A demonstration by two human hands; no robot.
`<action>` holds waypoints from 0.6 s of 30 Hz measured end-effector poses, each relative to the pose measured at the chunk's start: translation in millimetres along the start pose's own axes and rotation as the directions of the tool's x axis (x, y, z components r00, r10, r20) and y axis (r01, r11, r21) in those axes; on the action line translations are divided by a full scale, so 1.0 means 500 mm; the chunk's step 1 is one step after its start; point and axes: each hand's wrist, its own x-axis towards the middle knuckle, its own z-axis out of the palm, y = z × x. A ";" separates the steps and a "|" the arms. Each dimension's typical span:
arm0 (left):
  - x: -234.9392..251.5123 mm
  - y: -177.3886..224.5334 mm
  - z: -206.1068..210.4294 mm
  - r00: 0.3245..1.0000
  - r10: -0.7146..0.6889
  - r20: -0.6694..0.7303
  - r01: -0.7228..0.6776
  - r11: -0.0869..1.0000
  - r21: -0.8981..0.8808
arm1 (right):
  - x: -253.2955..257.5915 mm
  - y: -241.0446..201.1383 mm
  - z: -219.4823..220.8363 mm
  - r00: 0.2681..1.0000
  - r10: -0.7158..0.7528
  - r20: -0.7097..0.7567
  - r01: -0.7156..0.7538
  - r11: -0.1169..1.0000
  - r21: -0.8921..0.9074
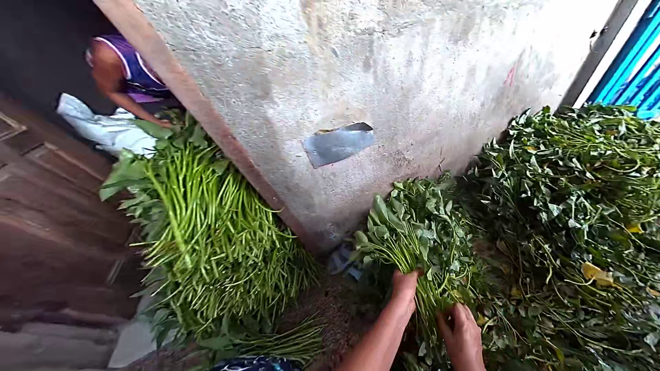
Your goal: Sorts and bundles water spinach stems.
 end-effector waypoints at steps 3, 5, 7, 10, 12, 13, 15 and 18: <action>0.000 0.005 -0.048 0.998 -0.055 0.025 0.058 0.984 -0.168 | 0.005 -0.004 0.018 0.983 -0.181 -0.008 0.179 0.980 -0.089; 0.007 0.008 -0.074 0.999 -0.043 0.009 0.044 0.970 -0.238 | 0.014 -0.015 0.023 0.968 -0.250 0.000 0.248 0.962 -0.110; 0.016 0.010 -0.092 1.000 -0.010 0.004 0.011 0.968 -0.251 | 0.019 -0.023 0.029 0.946 -0.324 0.024 0.325 0.938 -0.124; 0.028 0.023 -0.108 0.999 0.033 -0.017 -0.036 0.981 -0.191 | 0.022 -0.027 0.037 0.898 -0.437 0.044 0.439 0.888 -0.137; 0.033 0.036 -0.112 0.999 0.001 -0.042 -0.007 0.987 -0.162 | 0.026 -0.030 0.038 0.879 -0.477 0.028 0.476 0.871 -0.122; 0.035 0.039 -0.116 0.998 -0.024 -0.053 0.015 0.985 -0.173 | 0.028 -0.032 0.034 0.878 -0.477 0.025 0.477 0.872 -0.113; 0.041 0.037 -0.123 0.995 -0.070 -0.065 0.053 0.972 -0.227 | 0.035 -0.030 0.017 0.880 -0.474 0.029 0.474 0.875 -0.101; 0.050 0.023 -0.144 0.991 -0.106 -0.083 0.072 0.938 -0.339 | 0.029 0.000 -0.029 0.848 -0.517 0.114 0.527 0.844 -0.099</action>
